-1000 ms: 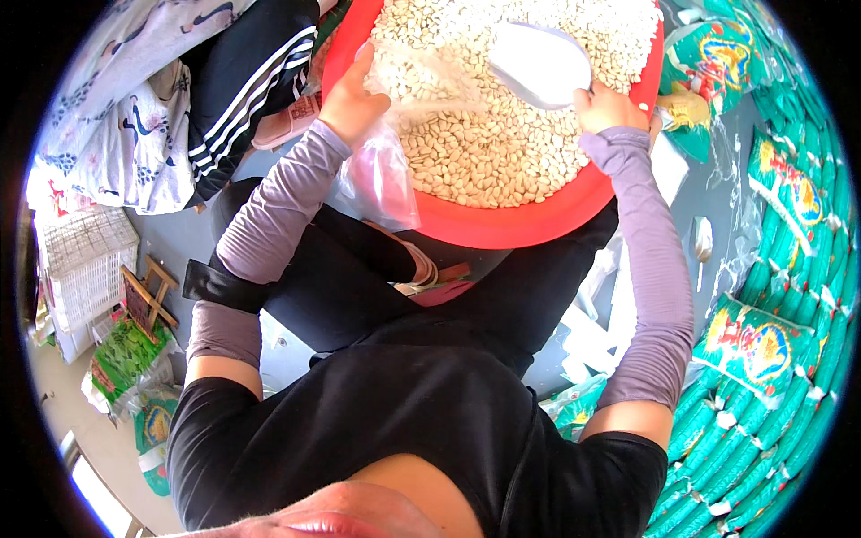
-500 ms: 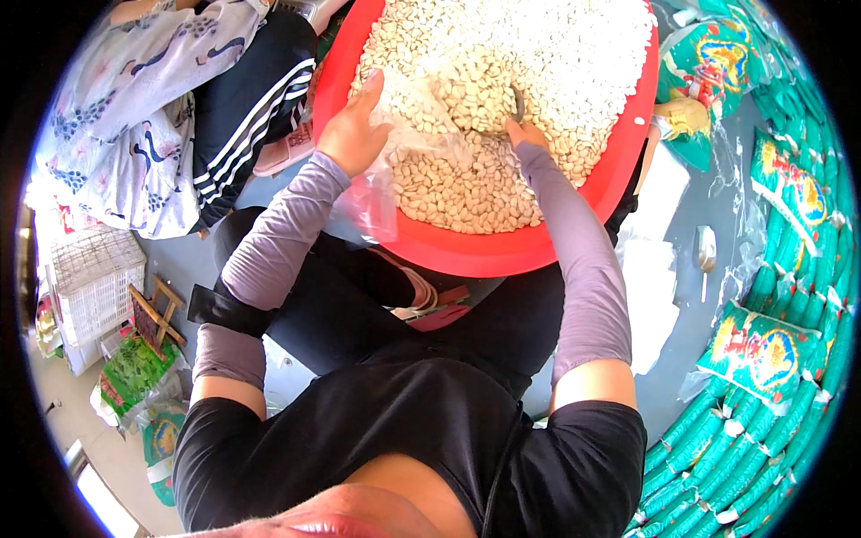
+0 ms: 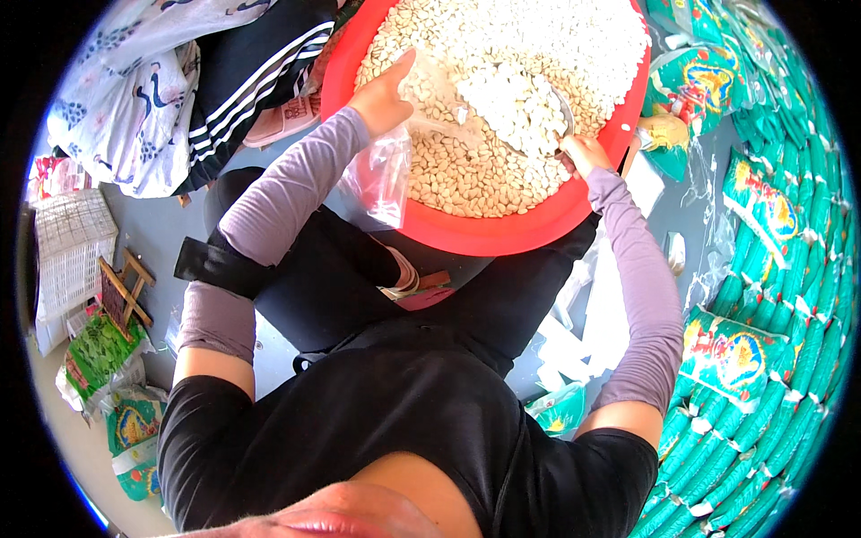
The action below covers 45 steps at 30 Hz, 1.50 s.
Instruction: The person scoops white grains from a large red basin into clear plastic bags using a metal scoop. They hold the bag open with one hand and pour the grains with the other, then place the filled bags on the floor. The process is repeated continuously.
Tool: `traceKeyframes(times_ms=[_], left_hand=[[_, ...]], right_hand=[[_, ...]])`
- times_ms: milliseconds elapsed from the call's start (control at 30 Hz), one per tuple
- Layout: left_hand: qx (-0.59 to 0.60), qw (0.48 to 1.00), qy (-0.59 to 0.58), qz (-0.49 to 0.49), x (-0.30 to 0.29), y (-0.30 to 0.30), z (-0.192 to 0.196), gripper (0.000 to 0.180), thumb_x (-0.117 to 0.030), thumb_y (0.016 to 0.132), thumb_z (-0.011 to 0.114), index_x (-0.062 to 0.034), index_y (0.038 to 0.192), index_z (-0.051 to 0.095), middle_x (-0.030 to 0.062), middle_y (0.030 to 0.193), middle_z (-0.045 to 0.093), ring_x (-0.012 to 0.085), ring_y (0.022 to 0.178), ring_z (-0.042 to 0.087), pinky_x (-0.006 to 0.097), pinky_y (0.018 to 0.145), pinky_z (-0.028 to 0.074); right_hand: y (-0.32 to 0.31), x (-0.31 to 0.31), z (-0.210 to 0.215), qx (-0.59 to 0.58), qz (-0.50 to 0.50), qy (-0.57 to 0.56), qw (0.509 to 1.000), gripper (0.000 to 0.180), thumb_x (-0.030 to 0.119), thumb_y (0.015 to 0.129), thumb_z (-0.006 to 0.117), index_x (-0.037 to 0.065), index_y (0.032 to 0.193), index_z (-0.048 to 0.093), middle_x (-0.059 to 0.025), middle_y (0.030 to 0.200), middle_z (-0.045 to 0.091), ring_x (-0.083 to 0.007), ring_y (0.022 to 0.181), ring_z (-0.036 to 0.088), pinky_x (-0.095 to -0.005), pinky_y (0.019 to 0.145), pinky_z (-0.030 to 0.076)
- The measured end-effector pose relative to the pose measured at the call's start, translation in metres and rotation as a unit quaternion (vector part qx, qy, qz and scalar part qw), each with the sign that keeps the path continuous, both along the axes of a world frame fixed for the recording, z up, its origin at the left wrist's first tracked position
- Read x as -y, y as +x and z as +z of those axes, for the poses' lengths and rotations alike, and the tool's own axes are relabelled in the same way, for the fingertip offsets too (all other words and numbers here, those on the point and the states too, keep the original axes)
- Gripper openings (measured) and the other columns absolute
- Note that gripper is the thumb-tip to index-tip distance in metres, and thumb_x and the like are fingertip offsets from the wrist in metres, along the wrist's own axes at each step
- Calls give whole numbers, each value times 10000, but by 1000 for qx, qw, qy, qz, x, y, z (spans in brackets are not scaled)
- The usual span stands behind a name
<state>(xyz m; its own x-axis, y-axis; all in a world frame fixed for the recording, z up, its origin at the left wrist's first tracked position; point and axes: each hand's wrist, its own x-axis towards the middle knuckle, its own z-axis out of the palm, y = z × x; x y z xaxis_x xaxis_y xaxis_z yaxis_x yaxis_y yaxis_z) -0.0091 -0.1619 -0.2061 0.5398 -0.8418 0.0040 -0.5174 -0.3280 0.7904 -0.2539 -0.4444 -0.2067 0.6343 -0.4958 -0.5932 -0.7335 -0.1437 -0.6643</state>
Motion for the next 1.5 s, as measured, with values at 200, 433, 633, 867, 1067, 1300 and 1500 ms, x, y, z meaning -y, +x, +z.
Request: traceKeyframes(times_ms=[200, 433, 633, 867, 1067, 1300, 1500], left_hand=[[-81, 996, -5, -27, 4, -2, 0, 752, -92, 724, 550, 33, 1376, 196, 230, 1379, 322, 289, 1274, 348, 273, 1053, 278], [-96, 992, -6, -77, 7, 2, -14, 740, -65, 717, 571, 64, 1356, 220, 258, 1318, 392, 302, 1225, 409, 275, 1028, 317], [-162, 986, -40, 22, -1, 6, -1, 791, -64, 708, 582, 85, 1366, 168, 272, 1339, 360, 280, 1240, 396, 249, 1020, 308], [-281, 949, -78, 119, -1, 20, 1, 776, -51, 714, 582, 78, 1369, 185, 260, 1331, 385, 235, 1121, 498, 246, 903, 404], [-252, 959, -77, 105, 3, 9, 2, 756, -51, 726, 572, 83, 1365, 191, 259, 1353, 352, 255, 1181, 450, 253, 942, 378], [-329, 927, -129, 124, -2, 16, -6, 682, 41, 728, 486, 63, 1363, 238, 182, 1345, 395, 200, 1083, 510, 250, 851, 431], [-413, 889, -169, 105, -41, 6, 50, 632, 64, 730, 439, 51, 1343, 288, 169, 1267, 479, 211, 1022, 558, 286, 819, 469]], right_hand=[[24, -38, 32, -45, 84, -6, 995, 327, 337, 799, 514, 28, 812, 620, -16, 645, 579, -71, 468, 447, -236, 373, 325], [111, -75, 27, -98, 97, -6, 990, 330, 346, 782, 513, 27, 763, 597, -12, 514, 470, -75, 384, 379, -238, 341, 284], [142, -102, 39, -78, 361, -317, 874, 373, 374, 824, 493, 25, 815, 625, -112, 722, 619, -253, 646, 596, -364, 619, 484], [126, -126, 67, -119, 295, -353, 880, 435, 457, 853, 469, 55, 943, 611, -166, 793, 635, -311, 743, 621, -416, 633, 483], [92, -93, 29, -24, 217, -277, 936, 415, 437, 842, 510, 48, 941, 613, -100, 710, 612, -217, 648, 584, -355, 646, 473], [40, -49, -11, 8, -35, 146, 989, 339, 333, 839, 530, 1, 857, 599, 1, 527, 469, -72, 362, 371, -221, 329, 272], [-11, -22, -1, -9, -91, 69, 993, 398, 410, 793, 484, 30, 754, 596, -18, 487, 453, -94, 358, 377, -267, 336, 261]])
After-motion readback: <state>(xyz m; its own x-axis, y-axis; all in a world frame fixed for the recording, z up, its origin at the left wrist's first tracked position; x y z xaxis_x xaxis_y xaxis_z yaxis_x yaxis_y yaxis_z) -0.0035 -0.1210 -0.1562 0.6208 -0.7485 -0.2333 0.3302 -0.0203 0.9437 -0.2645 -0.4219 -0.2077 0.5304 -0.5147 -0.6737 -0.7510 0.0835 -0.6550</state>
